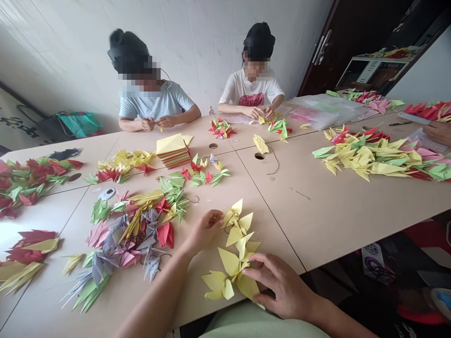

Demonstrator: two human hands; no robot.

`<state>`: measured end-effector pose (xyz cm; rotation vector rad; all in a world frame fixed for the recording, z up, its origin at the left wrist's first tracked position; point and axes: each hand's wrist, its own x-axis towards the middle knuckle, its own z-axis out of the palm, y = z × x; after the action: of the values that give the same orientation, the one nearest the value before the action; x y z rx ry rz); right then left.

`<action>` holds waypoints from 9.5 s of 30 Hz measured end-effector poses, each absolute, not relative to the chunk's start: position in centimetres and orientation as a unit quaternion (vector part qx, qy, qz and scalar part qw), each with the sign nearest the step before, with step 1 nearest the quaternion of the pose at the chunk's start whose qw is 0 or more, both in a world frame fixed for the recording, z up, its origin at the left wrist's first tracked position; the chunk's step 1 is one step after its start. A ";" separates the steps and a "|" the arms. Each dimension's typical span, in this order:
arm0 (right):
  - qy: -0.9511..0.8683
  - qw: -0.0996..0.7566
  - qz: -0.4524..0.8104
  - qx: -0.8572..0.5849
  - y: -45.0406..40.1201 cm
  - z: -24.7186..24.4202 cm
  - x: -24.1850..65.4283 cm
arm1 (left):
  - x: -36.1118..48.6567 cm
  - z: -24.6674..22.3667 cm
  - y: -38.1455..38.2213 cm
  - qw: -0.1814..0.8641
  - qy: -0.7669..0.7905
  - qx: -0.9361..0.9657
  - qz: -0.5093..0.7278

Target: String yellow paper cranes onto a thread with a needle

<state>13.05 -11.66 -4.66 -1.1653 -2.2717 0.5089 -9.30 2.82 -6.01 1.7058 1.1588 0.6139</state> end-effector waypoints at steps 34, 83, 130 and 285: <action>-0.779 0.279 0.082 -0.555 -7.6 -4.1 17.5 | -9.7 -5.1 2.0 0.059 0.462 0.862 0.202; -0.816 0.239 0.009 -0.526 -1.8 -1.1 12.1 | -10.5 -5.9 1.7 0.158 0.463 0.826 0.282; -0.754 0.290 0.062 -0.586 -4.4 -5.5 19.9 | -9.8 -6.8 2.9 0.195 0.522 0.779 0.288; -0.871 0.285 -0.024 -0.399 2.1 -5.4 6.5 | -13.2 -7.0 1.4 0.139 0.596 0.739 0.281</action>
<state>6.50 2.10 -5.40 -1.0675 -2.3310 -0.0643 -13.25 1.37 -7.00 2.1377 1.7238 0.8118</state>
